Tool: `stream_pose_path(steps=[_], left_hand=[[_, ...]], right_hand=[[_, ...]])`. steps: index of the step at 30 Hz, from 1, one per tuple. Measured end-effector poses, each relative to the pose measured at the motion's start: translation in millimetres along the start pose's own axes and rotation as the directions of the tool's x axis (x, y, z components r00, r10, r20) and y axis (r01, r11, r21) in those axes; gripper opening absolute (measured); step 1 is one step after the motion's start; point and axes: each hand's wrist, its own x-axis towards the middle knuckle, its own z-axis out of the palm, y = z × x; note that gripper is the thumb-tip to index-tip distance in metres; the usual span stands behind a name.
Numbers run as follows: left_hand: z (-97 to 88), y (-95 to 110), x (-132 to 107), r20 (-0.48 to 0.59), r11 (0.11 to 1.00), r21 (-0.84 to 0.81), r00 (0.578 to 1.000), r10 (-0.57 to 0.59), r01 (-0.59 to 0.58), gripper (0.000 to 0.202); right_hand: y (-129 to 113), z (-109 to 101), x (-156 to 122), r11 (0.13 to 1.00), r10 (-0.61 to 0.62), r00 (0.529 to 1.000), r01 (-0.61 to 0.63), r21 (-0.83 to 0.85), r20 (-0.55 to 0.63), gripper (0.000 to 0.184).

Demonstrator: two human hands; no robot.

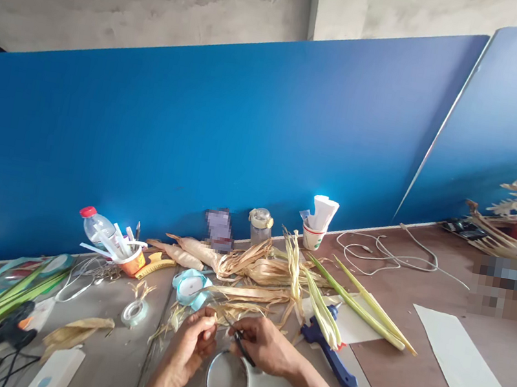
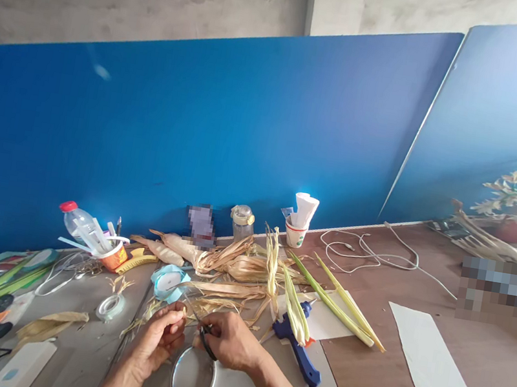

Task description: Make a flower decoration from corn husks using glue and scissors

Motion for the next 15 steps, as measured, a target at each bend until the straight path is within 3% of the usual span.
stream_pose_path(steps=[5, 9, 15], left_hand=[[3.7, -2, 0, 0.001, 0.990, 0.137, 0.999, 0.047, -0.047, 0.026], [3.5, -6, 2, 0.001, 0.960, 0.266, 0.996, 0.087, -0.084, 0.026], [0.6, -11, 3, 0.000, 0.924, 0.369, 0.994, 0.110, -0.103, 0.023]], right_hand=[[-1, -4, -1, 0.914, 0.031, 0.958, -0.143, -0.381, -0.284, 0.027], [4, -6, -1, 0.777, 0.074, 0.939, -0.266, -0.570, -0.337, 0.052], [4, -7, 0, 0.682, 0.132, 0.929, -0.338, -0.648, -0.346, 0.026]])
